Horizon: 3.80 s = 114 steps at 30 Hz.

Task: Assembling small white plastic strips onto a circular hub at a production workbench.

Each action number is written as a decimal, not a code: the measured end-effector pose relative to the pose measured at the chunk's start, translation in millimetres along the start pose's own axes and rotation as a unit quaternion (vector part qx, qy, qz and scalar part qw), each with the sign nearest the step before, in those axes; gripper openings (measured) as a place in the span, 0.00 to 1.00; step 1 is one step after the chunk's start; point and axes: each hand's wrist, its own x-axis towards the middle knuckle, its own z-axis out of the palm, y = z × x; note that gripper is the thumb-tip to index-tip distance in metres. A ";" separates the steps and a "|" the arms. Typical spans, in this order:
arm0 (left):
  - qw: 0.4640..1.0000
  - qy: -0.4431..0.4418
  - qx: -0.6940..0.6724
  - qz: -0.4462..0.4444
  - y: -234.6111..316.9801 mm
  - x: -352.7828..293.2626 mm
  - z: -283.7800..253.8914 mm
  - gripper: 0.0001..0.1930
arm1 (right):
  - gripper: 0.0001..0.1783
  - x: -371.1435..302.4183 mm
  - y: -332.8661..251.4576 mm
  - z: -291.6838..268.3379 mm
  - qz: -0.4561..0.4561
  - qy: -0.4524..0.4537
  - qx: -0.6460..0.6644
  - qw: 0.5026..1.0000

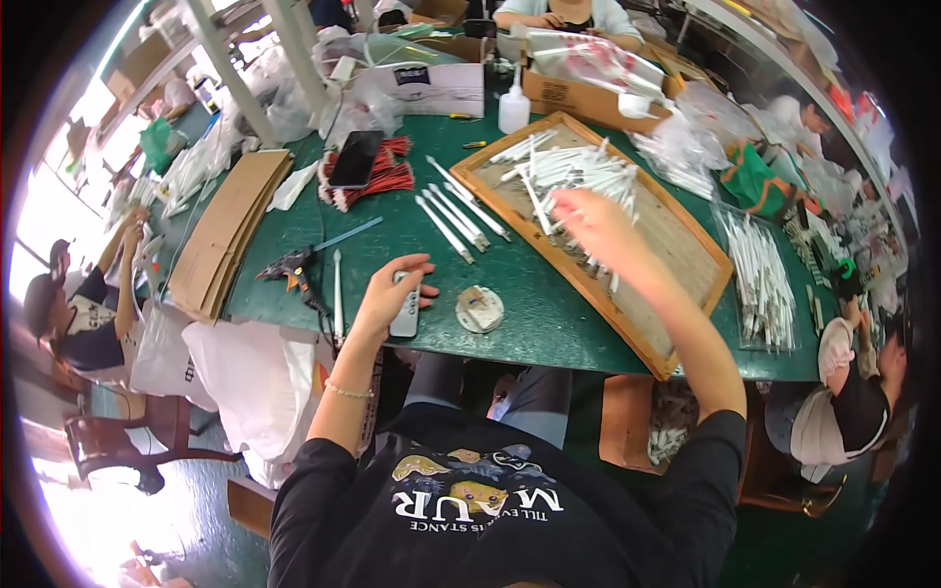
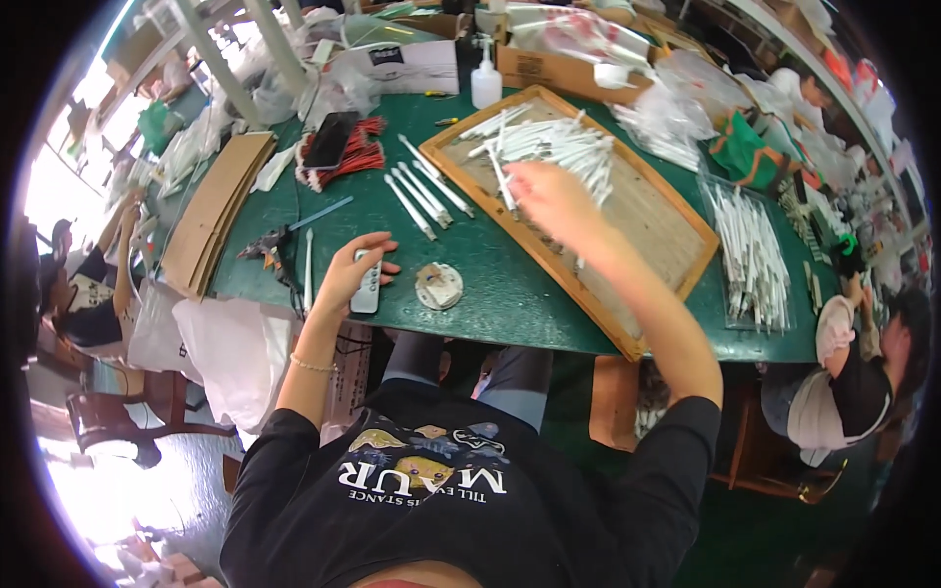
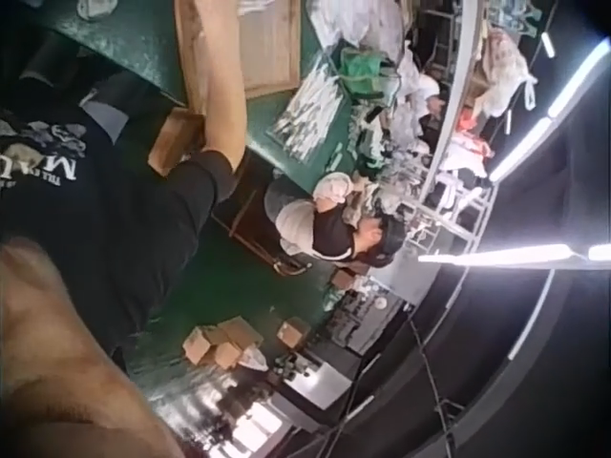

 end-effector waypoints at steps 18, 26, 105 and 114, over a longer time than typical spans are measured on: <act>0.995 0.007 -0.095 0.032 -4.1 7.8 -9.5 0.19 | 0.08 151.5 -15.8 165.1 0.076 -0.052 -0.318 0.944; 0.994 0.002 -0.103 0.035 -1.5 0.0 -12.8 0.18 | 0.23 105.6 -35.1 125.0 0.054 -0.199 -0.331 0.921; 0.988 -0.019 -0.115 0.100 -2.4 -6.5 -9.4 0.14 | 0.25 -21.6 130.8 -33.9 0.466 0.039 0.011 0.884; 0.987 -0.022 -0.128 0.096 -1.0 -9.6 -9.2 0.14 | 0.44 -3.0 115.2 -23.7 0.444 -0.084 -0.185 0.873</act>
